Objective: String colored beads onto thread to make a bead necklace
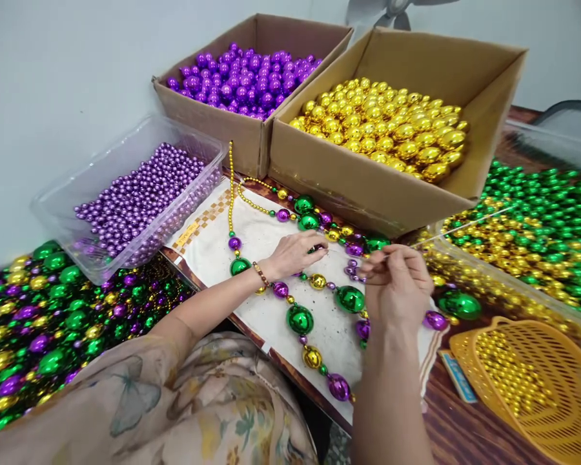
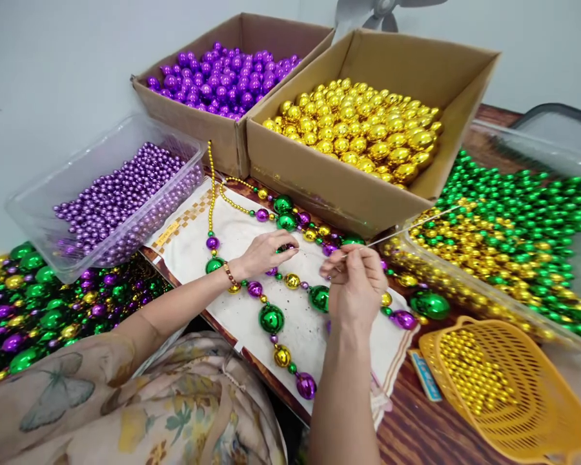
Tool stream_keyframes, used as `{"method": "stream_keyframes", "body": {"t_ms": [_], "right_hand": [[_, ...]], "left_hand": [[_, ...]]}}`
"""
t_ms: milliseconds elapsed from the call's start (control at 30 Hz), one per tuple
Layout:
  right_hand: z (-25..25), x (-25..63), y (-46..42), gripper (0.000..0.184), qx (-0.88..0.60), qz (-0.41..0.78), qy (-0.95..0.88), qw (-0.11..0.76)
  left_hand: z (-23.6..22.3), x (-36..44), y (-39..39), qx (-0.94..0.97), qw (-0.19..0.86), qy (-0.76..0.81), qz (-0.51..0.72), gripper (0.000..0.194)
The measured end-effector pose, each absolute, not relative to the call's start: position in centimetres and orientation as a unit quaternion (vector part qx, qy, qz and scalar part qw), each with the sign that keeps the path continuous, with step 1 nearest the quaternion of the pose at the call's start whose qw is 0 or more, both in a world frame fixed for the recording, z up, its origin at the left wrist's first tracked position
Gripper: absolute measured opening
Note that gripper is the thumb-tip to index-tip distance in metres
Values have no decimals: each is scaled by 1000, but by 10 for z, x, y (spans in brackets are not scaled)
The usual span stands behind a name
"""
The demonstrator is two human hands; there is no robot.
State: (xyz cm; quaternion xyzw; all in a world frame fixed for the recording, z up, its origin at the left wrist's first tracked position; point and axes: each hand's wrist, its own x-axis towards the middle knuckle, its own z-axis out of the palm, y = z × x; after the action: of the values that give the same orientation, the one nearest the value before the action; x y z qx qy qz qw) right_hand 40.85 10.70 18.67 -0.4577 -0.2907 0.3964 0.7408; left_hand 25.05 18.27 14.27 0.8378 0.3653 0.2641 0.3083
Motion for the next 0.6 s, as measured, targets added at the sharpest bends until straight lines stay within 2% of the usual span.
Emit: {"method": "stream_keyframes", "body": {"t_ms": [233,433,600], "right_hand": [[209,415,90,24,-443,329,-289,782],[179,407,78,23,-537,350,-325,696],[152,394,78,29,-561,433,-332,622]], "left_hand": [[129,242,190,782,326,444,292,23],[125,226,203,715,362,517,300,13],[129,204,214,705,337,555,285,10]]}}
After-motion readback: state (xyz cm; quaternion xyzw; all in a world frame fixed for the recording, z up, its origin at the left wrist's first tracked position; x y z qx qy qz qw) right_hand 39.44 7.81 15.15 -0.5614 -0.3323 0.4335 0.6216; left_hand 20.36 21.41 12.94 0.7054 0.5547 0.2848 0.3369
